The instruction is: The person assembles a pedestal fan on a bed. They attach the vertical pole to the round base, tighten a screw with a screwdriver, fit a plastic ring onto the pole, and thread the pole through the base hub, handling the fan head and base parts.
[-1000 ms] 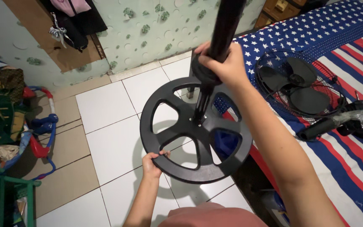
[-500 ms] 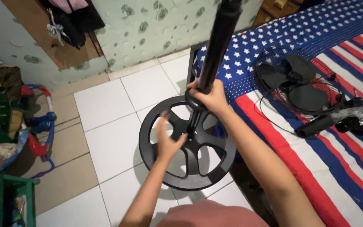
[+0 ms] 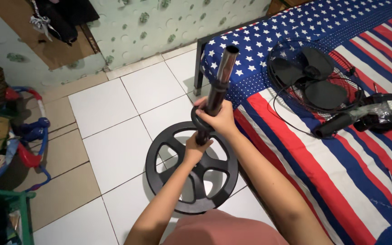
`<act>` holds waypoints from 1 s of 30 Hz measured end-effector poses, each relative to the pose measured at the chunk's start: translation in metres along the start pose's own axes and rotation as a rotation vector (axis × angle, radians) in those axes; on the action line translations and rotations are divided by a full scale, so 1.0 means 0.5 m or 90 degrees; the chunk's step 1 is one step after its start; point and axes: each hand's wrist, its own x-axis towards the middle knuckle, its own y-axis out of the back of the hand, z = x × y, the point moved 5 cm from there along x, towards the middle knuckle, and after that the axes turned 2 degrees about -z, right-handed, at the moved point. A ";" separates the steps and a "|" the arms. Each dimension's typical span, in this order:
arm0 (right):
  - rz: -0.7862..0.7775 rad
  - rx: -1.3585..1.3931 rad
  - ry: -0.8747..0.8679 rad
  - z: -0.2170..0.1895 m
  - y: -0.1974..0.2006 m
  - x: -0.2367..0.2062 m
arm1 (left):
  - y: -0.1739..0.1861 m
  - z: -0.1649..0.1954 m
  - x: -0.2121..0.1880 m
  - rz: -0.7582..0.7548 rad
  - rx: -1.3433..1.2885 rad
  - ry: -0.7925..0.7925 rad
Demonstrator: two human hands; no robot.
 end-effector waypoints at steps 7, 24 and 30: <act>-0.002 -0.010 -0.020 0.016 -0.019 -0.033 | -0.020 -0.031 0.005 0.012 -0.012 0.011; 0.092 -0.255 -0.060 0.188 -0.028 -0.168 | -0.049 -0.005 -0.002 -0.019 0.075 -0.040; 0.116 -0.303 -0.066 0.204 -0.016 -0.185 | -0.065 -0.035 -0.015 -0.025 0.080 -0.047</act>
